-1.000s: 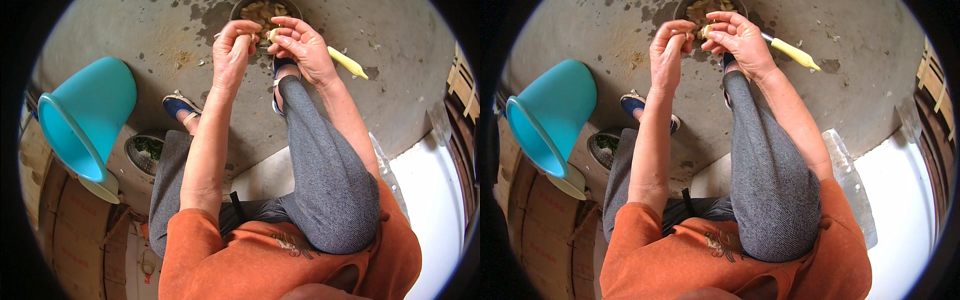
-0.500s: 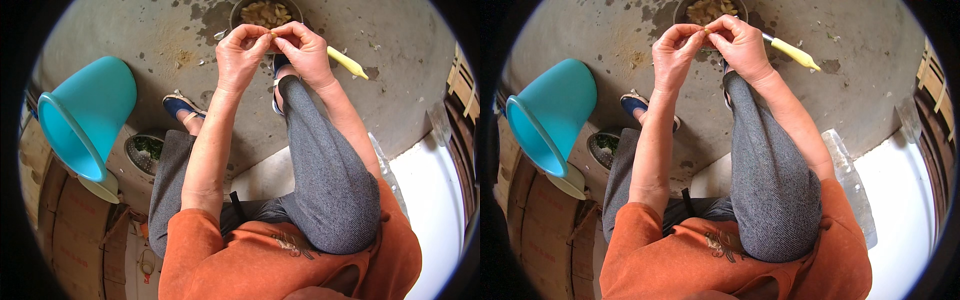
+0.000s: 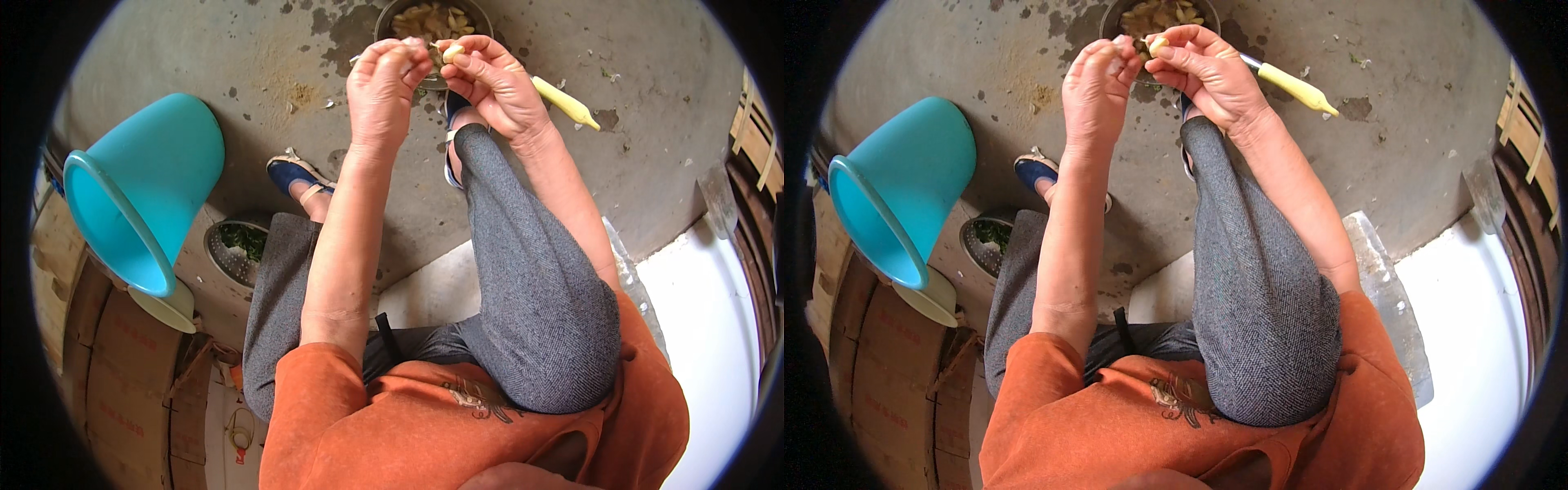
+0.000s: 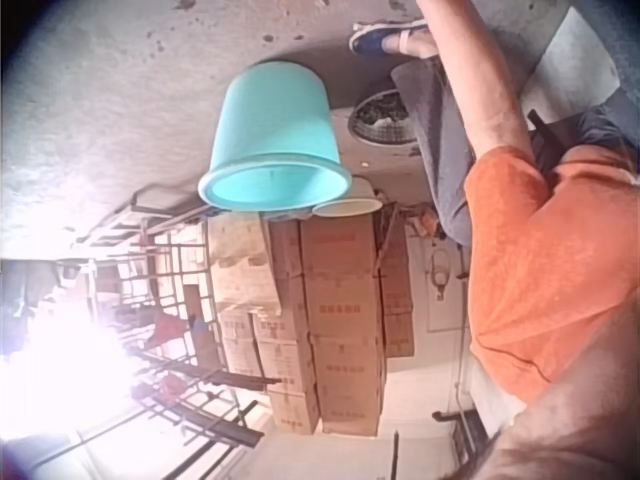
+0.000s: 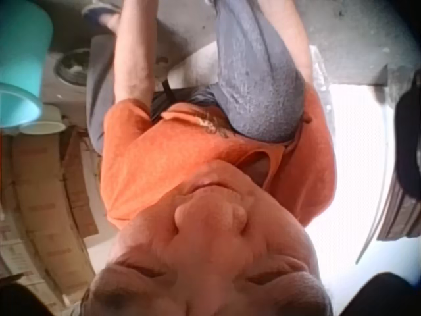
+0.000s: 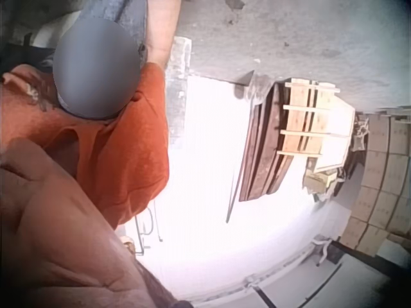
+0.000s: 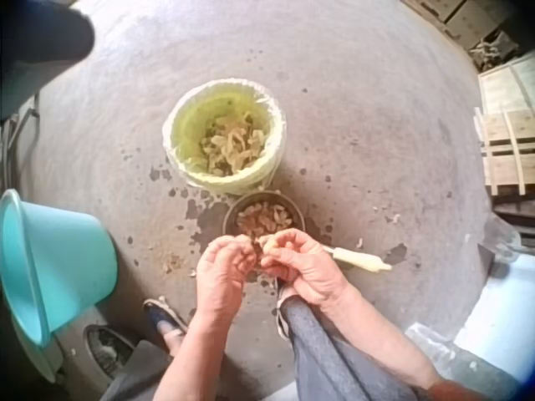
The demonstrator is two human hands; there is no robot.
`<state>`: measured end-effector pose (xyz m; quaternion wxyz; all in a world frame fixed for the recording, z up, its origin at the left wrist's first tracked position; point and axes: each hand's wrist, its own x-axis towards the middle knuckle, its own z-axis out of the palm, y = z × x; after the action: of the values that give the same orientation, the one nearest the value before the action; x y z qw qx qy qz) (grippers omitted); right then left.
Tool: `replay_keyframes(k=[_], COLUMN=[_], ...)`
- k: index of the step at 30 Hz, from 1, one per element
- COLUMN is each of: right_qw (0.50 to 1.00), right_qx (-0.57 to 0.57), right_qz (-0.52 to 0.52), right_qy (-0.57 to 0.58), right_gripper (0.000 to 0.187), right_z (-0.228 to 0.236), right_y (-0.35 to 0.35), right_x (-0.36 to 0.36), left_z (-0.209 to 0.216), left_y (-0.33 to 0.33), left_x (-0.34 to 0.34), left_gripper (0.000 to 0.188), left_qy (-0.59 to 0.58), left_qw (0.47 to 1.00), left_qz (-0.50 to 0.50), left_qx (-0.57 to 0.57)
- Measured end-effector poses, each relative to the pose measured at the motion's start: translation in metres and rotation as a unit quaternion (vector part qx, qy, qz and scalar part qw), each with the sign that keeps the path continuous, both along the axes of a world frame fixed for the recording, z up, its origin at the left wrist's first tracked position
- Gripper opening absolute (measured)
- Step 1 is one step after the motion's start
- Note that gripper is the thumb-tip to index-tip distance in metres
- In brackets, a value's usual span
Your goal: The person sits on the floor and peels garlic cloves by hand, placing the peeled cloves into a metal bowl and discarding the skins into a green waste bin. The person handles the garlic one clove at a time throughout the clip.
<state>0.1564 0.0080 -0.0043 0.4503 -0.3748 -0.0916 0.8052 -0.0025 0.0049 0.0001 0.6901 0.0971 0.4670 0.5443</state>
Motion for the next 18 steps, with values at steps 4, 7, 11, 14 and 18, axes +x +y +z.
replay_keyframes(k=[4,7,11,14,18], right_qw=[0.999,0.999,0.99,0.967,0.986], right_qx=[-0.013,0.016,0.077,0.123,0.082], right_qz=[0.008,0.037,0.057,0.083,0.06], right_qy=[0.053,0.013,-0.107,-0.205,-0.129], right_gripper=[0.019,0.025,0.031,0.03,0.027], right_z=[-0.003,-0.001,0.005,0.017,0.009], right_y=[0.0,0.002,0.0,0.004,0.002], right_x=[0.005,0.004,-0.004,-0.006,-0.006], left_z=[-0.001,0.001,0.006,0.005,-0.009], left_y=[-0.003,0.0,0.0,-0.001,-0.008], left_x=[-0.006,-0.009,0.0,-0.002,0.0], left_gripper=[0.011,0.013,0.014,0.011,0.009], left_qy=[0.015,0.094,0.176,0.159,0.022], left_qw=[1.0,0.992,0.968,0.968,0.996], left_qz=[0.001,-0.079,-0.148,-0.167,-0.083], left_qx=[0.011,0.027,0.096,0.098,0.004])
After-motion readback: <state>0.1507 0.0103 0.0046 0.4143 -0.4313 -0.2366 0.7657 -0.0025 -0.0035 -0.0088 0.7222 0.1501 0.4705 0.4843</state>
